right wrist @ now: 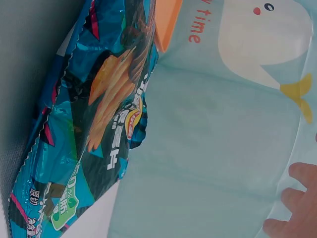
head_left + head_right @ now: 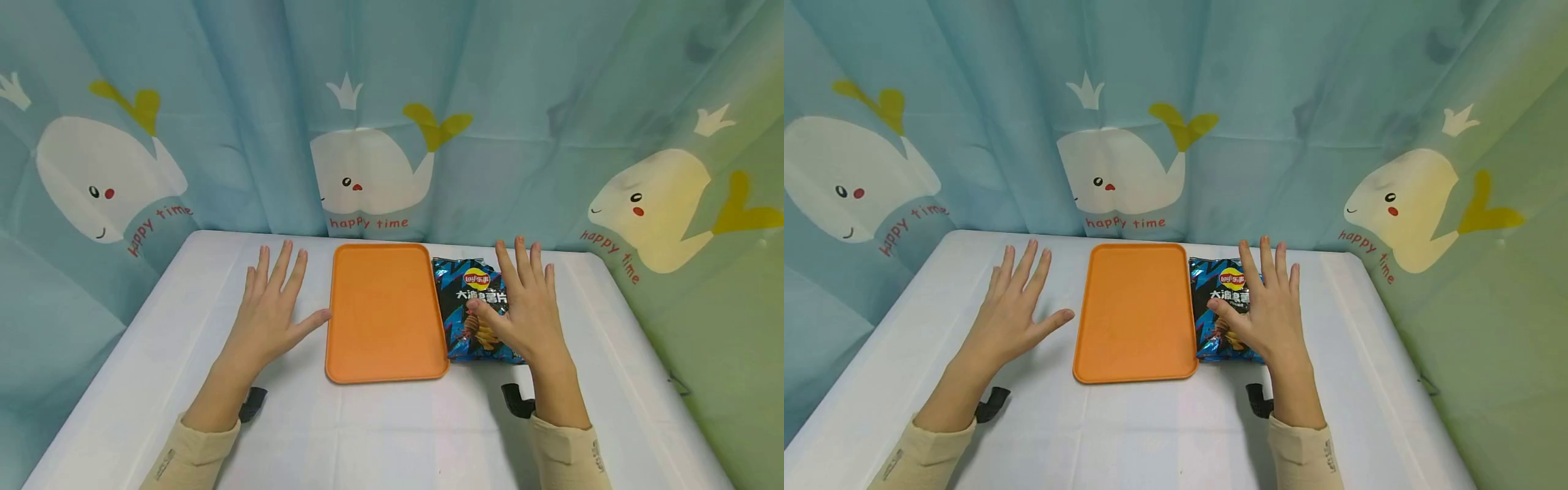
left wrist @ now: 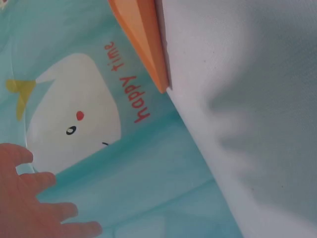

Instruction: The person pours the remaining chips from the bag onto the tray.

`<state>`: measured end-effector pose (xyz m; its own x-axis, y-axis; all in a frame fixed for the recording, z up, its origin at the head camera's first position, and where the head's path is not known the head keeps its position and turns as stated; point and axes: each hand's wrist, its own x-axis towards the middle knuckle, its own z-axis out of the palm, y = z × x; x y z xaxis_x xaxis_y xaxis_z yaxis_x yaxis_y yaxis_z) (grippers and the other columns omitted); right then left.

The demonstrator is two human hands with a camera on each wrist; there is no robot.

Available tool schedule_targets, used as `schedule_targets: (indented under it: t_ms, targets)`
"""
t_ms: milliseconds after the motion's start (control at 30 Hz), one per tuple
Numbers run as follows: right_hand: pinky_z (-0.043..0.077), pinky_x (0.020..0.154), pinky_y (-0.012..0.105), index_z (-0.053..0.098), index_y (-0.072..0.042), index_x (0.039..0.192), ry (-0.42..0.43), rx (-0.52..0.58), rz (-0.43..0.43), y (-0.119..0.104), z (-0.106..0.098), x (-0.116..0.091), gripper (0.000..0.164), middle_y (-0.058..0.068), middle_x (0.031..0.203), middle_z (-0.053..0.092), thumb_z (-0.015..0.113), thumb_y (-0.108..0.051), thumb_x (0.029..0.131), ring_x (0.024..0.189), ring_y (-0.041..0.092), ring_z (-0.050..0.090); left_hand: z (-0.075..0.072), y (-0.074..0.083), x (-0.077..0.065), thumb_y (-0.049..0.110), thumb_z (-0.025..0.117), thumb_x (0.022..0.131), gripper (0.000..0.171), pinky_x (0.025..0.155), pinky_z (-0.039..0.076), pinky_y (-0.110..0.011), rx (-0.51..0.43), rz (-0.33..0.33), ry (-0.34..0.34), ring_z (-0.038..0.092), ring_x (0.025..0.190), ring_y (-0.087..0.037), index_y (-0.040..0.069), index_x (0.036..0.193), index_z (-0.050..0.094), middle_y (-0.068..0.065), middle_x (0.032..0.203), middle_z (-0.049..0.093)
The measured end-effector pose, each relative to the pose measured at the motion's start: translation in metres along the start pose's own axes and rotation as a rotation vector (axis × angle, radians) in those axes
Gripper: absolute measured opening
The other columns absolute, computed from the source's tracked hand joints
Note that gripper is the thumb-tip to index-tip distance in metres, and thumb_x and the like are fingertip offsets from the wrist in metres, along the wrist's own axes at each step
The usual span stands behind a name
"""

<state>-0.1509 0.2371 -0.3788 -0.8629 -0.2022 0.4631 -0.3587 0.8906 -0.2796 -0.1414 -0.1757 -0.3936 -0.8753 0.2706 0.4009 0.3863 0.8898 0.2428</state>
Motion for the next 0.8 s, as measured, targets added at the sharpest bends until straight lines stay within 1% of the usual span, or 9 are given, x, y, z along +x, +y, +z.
schedule_targets:
  t_ms: [200,300,367,467,567,700,800]
  targets:
    - [0.0,0.118,0.067,0.013,-0.028,0.162,-0.007,-0.003,0.007,-0.001,0.0,0.0,0.098,0.006,0.169,0.001,0.045,-0.081,0.085,0.154,0.037,-0.003,0.003,0.001,-0.001,0.067,0.062,0.086,0.103,0.111,0.016,-0.074,-0.015,-0.002,-0.032,-0.003,0.152,-0.045,0.012,0.161,0.018,-0.011,0.168,0.007]
    - [0.004,0.117,0.068,0.016,-0.027,0.161,-0.006,0.01,0.017,-0.001,0.0,-0.001,0.096,0.009,0.168,0.005,0.051,-0.076,0.087,0.154,0.04,0.002,0.004,0.004,-0.001,0.068,0.062,0.086,0.103,0.111,0.017,-0.074,-0.024,0.0,-0.056,-0.003,0.152,-0.044,0.012,0.161,0.018,-0.011,0.168,0.006]
    - [0.008,0.116,0.07,0.019,-0.027,0.161,-0.012,0.015,0.025,0.0,0.0,-0.001,0.093,0.011,0.168,0.01,0.054,-0.072,0.088,0.153,0.042,0.007,0.005,0.006,-0.001,0.068,0.062,0.086,0.104,0.111,0.018,-0.073,-0.026,-0.001,-0.078,-0.003,0.153,-0.043,0.012,0.161,0.017,-0.011,0.168,0.006]
    - [0.014,0.113,0.072,0.022,-0.025,0.161,-0.049,0.026,0.05,0.001,0.002,-0.001,0.09,0.014,0.166,0.019,0.058,-0.066,0.089,0.151,0.044,0.015,0.009,0.009,-0.001,0.071,0.058,0.086,0.104,0.112,0.019,-0.073,-0.016,0.003,-0.129,-0.004,0.152,-0.044,0.013,0.161,0.015,-0.011,0.169,0.004]
    - [0.019,0.112,0.072,0.021,-0.024,0.161,-0.106,0.024,0.083,0.004,0.005,-0.001,0.09,0.016,0.164,0.024,0.059,-0.063,0.09,0.149,0.046,0.021,0.017,0.014,-0.004,0.074,0.055,0.086,0.105,0.111,0.02,-0.072,-0.01,0.019,-0.192,-0.001,0.151,-0.047,0.013,0.161,0.015,-0.013,0.168,0.005]
    - [0.024,0.111,0.071,0.017,-0.022,0.161,-0.167,0.018,0.123,0.01,0.009,-0.003,0.092,0.02,0.163,0.025,0.06,-0.062,0.09,0.146,0.048,0.025,0.027,0.019,-0.008,0.077,0.055,0.085,0.107,0.11,0.023,-0.073,-0.02,0.043,-0.263,0.006,0.15,-0.051,0.011,0.161,0.018,-0.016,0.167,0.011]
    - [0.025,0.11,0.071,0.017,-0.02,0.162,-0.202,0.016,0.151,0.016,0.011,-0.004,0.093,0.022,0.162,0.024,0.06,-0.062,0.091,0.145,0.05,0.027,0.033,0.022,-0.011,0.075,0.059,0.083,0.107,0.108,0.025,-0.073,-0.035,0.053,-0.303,0.011,0.149,-0.053,0.011,0.16,0.021,-0.018,0.166,0.015]
